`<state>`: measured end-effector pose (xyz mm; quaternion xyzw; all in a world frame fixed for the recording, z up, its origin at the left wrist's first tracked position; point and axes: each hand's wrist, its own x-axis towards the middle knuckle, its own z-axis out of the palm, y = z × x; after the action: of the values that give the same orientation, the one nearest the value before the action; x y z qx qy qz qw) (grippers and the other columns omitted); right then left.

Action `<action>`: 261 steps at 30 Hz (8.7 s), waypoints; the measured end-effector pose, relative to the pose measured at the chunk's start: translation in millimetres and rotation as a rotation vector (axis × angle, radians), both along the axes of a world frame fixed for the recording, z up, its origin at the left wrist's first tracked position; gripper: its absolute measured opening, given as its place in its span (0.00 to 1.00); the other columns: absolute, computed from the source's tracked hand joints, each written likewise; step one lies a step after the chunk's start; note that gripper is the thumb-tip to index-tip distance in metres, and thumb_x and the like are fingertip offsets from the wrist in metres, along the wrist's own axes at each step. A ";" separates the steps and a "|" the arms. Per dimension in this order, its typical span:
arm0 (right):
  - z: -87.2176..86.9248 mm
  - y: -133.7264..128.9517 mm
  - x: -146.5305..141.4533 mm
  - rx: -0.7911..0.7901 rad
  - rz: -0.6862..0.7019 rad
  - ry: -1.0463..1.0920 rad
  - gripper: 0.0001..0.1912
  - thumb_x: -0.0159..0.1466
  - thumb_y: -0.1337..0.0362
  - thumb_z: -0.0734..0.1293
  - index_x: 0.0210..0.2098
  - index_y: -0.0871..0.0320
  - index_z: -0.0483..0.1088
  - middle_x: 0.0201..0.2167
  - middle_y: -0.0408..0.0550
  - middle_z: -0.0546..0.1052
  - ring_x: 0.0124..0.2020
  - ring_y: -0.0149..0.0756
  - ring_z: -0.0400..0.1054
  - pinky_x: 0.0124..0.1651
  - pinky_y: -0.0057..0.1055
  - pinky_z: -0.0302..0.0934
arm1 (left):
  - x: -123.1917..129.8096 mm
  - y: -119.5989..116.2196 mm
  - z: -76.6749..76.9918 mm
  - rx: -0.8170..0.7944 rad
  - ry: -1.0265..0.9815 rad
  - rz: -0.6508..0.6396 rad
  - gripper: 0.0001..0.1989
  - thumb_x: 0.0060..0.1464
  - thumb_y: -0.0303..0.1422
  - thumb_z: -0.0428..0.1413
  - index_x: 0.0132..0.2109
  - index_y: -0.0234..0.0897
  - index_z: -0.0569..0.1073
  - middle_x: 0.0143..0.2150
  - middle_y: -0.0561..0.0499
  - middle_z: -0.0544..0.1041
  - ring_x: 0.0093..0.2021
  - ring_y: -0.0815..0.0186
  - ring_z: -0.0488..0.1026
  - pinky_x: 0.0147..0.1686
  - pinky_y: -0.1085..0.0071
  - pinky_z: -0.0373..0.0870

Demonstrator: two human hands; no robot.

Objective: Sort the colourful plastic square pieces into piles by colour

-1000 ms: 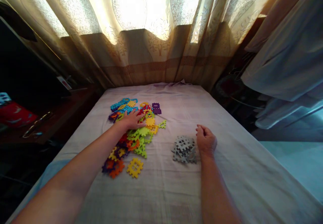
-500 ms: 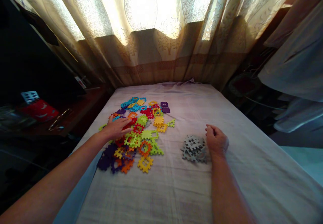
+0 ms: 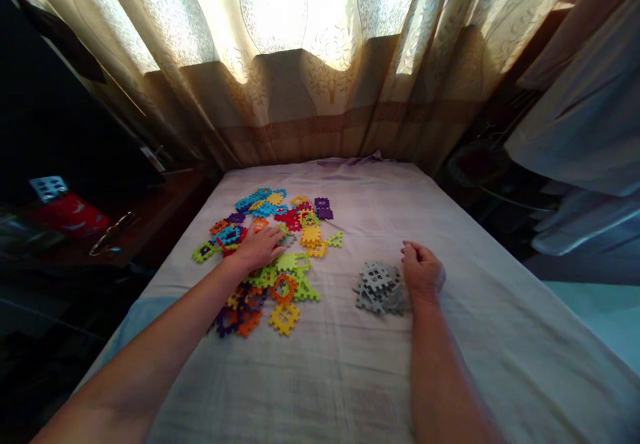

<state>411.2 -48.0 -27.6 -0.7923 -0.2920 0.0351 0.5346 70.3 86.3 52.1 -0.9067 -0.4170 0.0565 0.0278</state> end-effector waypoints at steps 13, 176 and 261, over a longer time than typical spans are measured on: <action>0.9 -0.6 -0.1 -0.035 0.003 0.006 0.25 0.56 0.49 0.58 0.38 0.59 0.79 0.31 0.53 0.82 0.30 0.42 0.74 0.39 0.36 0.65 | -5.4 -15.3 14.6 0.085 -0.098 -0.025 0.12 0.59 0.35 0.51 0.44 0.43 0.79 0.47 0.47 0.80 0.50 0.58 0.73 0.59 0.55 0.58; 4.5 1.1 -2.9 0.019 0.014 0.043 0.26 0.57 0.49 0.58 0.38 0.59 0.79 0.32 0.54 0.82 0.30 0.42 0.74 0.38 0.36 0.65 | 141.5 -56.0 -2.7 -0.172 -0.489 -0.153 0.24 0.61 0.46 0.54 0.59 0.38 0.71 0.59 0.42 0.74 0.58 0.57 0.71 0.60 0.62 0.66; 83.3 2.0 -219.4 -0.564 1.057 -0.942 0.19 0.57 0.59 0.73 0.48 0.52 0.76 0.47 0.54 0.78 0.51 0.47 0.69 0.52 0.40 0.61 | -74.4 -135.0 -56.4 0.281 -0.808 0.461 0.15 0.61 0.36 0.49 0.49 0.43 0.77 0.58 0.45 0.76 0.61 0.53 0.68 0.64 0.46 0.53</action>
<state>191.8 -46.0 55.7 -0.5850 -0.8097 0.0180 0.0430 -4.1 -48.7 -4.3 -0.7277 -0.5879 -0.3522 -0.0272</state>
